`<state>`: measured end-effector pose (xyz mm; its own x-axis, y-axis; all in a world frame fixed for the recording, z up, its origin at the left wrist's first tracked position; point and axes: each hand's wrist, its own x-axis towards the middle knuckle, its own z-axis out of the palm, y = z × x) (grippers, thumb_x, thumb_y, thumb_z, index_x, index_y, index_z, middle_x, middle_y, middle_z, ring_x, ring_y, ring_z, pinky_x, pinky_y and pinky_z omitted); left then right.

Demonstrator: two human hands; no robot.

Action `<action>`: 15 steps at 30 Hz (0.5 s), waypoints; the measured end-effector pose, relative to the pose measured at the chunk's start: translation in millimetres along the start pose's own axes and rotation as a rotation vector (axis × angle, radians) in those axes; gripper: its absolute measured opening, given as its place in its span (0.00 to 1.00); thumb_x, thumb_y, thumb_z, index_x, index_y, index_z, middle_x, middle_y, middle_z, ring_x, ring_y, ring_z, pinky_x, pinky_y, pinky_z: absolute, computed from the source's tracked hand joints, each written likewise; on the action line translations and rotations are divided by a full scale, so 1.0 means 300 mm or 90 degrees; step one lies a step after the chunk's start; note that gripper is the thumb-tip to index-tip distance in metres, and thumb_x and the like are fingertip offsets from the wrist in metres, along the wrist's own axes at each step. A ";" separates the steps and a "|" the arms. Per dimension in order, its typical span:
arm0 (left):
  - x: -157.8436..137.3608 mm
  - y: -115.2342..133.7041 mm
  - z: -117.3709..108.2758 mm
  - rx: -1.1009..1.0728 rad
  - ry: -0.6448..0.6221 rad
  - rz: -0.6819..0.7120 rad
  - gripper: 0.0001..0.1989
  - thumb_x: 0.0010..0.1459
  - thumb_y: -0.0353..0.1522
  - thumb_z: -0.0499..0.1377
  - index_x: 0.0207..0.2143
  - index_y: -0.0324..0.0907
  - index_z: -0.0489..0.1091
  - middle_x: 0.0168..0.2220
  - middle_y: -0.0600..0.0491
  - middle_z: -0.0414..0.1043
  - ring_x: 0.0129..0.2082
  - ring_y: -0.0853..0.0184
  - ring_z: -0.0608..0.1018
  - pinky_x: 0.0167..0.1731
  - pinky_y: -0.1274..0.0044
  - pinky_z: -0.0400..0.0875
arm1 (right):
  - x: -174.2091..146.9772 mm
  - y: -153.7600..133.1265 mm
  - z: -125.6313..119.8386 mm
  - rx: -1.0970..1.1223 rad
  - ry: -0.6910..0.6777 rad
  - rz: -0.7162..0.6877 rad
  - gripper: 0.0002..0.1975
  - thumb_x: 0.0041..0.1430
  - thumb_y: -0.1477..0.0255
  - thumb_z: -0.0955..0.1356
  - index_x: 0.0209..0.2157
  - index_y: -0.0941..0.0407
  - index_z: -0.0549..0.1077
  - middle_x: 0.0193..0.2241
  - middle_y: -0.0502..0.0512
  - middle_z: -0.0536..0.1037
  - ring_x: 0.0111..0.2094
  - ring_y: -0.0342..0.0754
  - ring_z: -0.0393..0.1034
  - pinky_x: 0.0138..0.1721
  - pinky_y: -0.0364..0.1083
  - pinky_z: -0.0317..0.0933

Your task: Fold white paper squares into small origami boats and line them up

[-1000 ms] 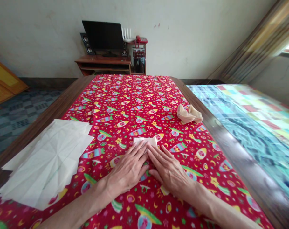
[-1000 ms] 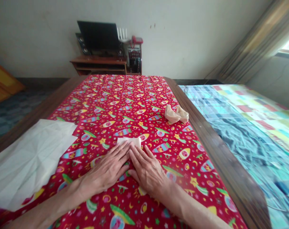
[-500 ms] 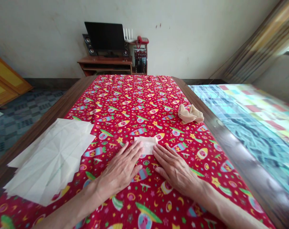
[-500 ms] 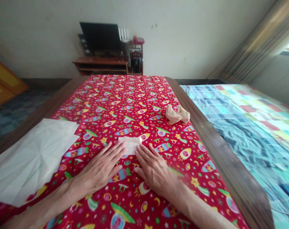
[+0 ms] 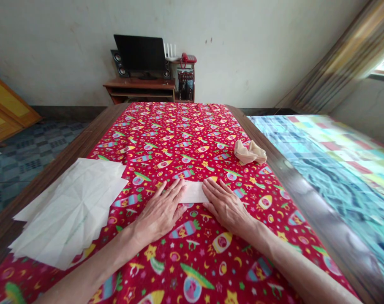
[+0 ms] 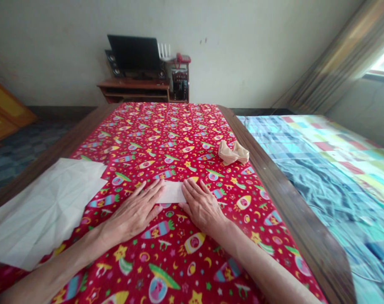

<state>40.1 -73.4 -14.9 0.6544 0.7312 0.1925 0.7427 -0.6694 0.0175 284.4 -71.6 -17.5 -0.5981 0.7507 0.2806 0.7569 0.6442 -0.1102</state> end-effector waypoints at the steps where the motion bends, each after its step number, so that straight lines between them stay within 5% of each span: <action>1: -0.012 -0.005 0.000 -0.002 0.004 -0.003 0.25 0.66 0.38 0.45 0.62 0.36 0.53 0.65 0.44 0.48 0.65 0.60 0.53 0.62 0.62 0.51 | -0.002 0.001 -0.001 0.001 0.013 0.006 0.22 0.67 0.68 0.59 0.58 0.62 0.64 0.59 0.64 0.63 0.61 0.55 0.55 0.60 0.57 0.54; 4: -0.035 -0.009 -0.001 -0.018 0.019 -0.004 0.24 0.66 0.37 0.46 0.62 0.38 0.54 0.64 0.45 0.51 0.65 0.60 0.54 0.62 0.62 0.52 | -0.007 -0.001 -0.017 0.016 0.080 0.056 0.19 0.67 0.68 0.58 0.52 0.61 0.70 0.53 0.64 0.71 0.55 0.53 0.64 0.54 0.53 0.60; 7: -0.040 -0.002 -0.001 -0.044 0.043 -0.013 0.23 0.66 0.35 0.46 0.61 0.38 0.55 0.64 0.45 0.54 0.64 0.60 0.55 0.61 0.61 0.54 | -0.003 -0.011 -0.039 0.050 0.113 0.161 0.17 0.67 0.66 0.59 0.39 0.58 0.75 0.34 0.59 0.80 0.36 0.47 0.74 0.37 0.44 0.64; 10: -0.038 0.007 0.001 -0.062 0.068 -0.021 0.22 0.66 0.33 0.46 0.60 0.36 0.58 0.63 0.44 0.54 0.64 0.60 0.55 0.61 0.63 0.56 | 0.010 -0.020 -0.036 0.088 0.076 0.259 0.15 0.64 0.61 0.62 0.33 0.56 0.73 0.22 0.50 0.76 0.23 0.42 0.69 0.25 0.40 0.55; 15: -0.042 0.009 0.009 -0.078 0.092 -0.016 0.21 0.66 0.32 0.46 0.59 0.36 0.59 0.63 0.45 0.54 0.64 0.61 0.56 0.61 0.65 0.58 | 0.027 -0.016 0.011 0.104 0.045 0.324 0.12 0.57 0.60 0.67 0.35 0.55 0.72 0.22 0.46 0.74 0.22 0.42 0.67 0.25 0.40 0.51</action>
<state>34.3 -84.0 -20.0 0.6024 0.7273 0.3289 0.7301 -0.6686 0.1411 275.1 -68.1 -17.8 -0.1426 0.9659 0.2163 0.8922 0.2200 -0.3945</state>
